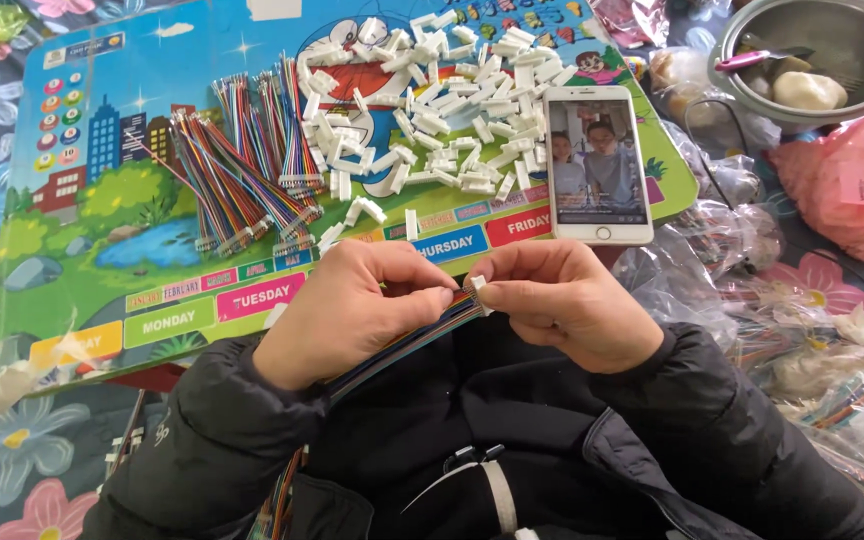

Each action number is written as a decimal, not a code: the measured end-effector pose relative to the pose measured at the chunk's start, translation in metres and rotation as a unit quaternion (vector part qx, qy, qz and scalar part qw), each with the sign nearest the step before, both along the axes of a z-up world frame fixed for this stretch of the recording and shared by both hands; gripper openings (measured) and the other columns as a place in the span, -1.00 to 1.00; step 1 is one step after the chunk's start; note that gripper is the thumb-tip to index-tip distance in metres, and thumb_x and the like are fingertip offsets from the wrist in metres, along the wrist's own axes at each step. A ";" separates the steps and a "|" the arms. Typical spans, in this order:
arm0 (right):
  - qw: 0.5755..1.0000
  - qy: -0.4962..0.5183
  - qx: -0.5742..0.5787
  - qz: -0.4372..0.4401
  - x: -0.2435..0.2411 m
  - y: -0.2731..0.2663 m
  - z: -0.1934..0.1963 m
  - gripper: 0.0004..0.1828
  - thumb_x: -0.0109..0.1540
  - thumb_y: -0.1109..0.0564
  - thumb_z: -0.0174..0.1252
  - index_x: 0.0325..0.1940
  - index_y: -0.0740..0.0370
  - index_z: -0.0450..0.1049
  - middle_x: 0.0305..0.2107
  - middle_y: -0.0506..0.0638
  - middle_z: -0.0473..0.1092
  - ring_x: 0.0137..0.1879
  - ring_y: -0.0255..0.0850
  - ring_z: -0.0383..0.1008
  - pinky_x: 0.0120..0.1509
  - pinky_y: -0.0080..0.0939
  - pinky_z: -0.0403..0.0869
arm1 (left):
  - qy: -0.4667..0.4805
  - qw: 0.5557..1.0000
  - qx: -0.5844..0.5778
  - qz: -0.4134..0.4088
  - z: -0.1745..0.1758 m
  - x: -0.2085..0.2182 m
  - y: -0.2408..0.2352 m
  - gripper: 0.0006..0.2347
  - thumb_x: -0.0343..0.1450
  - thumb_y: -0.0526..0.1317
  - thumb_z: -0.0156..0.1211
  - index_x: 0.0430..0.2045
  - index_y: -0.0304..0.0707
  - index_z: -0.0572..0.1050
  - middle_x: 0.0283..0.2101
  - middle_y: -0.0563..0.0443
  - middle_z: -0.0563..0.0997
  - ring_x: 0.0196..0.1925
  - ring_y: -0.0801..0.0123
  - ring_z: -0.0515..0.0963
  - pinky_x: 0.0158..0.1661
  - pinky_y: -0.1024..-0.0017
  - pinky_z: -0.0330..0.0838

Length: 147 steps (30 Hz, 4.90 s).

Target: Assembling ribbon cables into plastic connector housings

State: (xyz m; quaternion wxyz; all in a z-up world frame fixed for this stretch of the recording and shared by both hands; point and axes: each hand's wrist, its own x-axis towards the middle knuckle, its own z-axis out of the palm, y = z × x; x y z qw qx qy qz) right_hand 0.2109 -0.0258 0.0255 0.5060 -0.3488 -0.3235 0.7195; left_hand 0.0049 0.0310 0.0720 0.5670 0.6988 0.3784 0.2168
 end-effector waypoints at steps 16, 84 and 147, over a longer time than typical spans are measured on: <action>0.998 -0.061 0.021 -0.001 0.001 -0.002 -0.001 -0.91 0.12 0.37 0.11 -0.30 0.42 0.48 -0.59 -0.03 0.36 -0.69 -0.47 0.01 -0.70 -0.50 -0.07 | -0.014 1.000 0.025 -0.008 -0.004 -0.001 -0.003 -0.88 0.22 -0.36 0.17 -0.51 -0.40 0.62 -0.58 0.11 0.52 -0.61 0.58 0.33 -0.58 0.64 0.23; 0.997 -0.061 -0.010 -0.039 -0.017 -0.014 -0.017 -0.87 0.13 0.30 0.13 -0.25 0.40 0.45 -0.68 -0.12 0.27 -0.67 -0.47 0.00 -0.66 -0.48 -0.09 | 0.138 0.989 -0.058 -0.010 0.008 0.000 -0.014 -0.78 0.32 -0.26 0.12 -0.72 -0.39 0.61 -0.70 0.05 0.60 -0.71 0.52 0.47 -0.64 0.62 0.29; 0.995 -0.047 -0.083 -0.017 -0.020 -0.001 -0.026 -0.72 0.23 0.30 -0.07 -0.11 0.57 0.45 -0.49 0.24 0.35 -0.72 -0.39 -0.08 -0.70 -0.42 -0.09 | 0.341 0.799 0.449 0.209 -0.026 -0.108 0.047 -0.63 0.25 0.02 0.17 -0.09 -0.03 0.48 0.04 -0.07 0.49 -0.11 0.19 0.56 -0.23 0.35 0.44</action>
